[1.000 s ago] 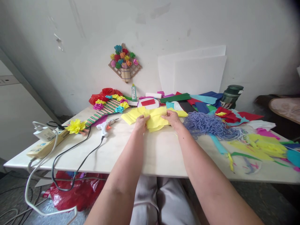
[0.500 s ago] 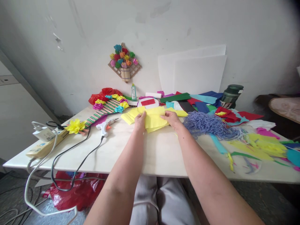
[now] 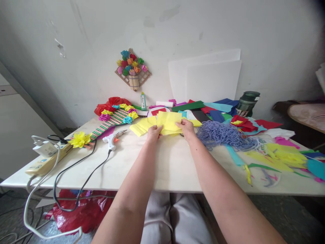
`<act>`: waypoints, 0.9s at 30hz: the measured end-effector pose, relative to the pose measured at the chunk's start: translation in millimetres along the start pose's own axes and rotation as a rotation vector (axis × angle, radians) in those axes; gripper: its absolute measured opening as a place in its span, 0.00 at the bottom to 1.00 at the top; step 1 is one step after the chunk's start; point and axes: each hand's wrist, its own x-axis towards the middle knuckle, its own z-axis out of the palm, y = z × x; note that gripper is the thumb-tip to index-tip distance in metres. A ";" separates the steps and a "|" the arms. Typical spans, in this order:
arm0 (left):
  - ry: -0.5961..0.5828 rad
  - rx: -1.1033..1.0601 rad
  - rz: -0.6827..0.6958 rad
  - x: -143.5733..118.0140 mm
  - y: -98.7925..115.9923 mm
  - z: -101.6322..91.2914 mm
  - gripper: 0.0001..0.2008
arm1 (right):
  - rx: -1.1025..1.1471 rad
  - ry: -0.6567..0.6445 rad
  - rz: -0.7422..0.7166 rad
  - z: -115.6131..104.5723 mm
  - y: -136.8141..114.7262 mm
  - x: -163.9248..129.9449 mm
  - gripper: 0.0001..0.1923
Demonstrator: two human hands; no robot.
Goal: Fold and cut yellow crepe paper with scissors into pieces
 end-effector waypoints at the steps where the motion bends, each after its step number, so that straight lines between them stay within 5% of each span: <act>1: 0.015 0.006 0.010 0.0 0.6 0.4 0.14 | -0.010 0.004 0.001 0.2 0.8 0.0 0.17; 15: 0.086 -0.107 0.076 8.2 -4.7 -4.0 0.11 | 0.051 -0.024 0.085 1.4 9.2 1.0 0.18; 27: -0.245 -0.258 0.057 0.2 -6.8 2.4 0.16 | 0.052 0.147 0.057 -0.9 5.8 2.0 0.15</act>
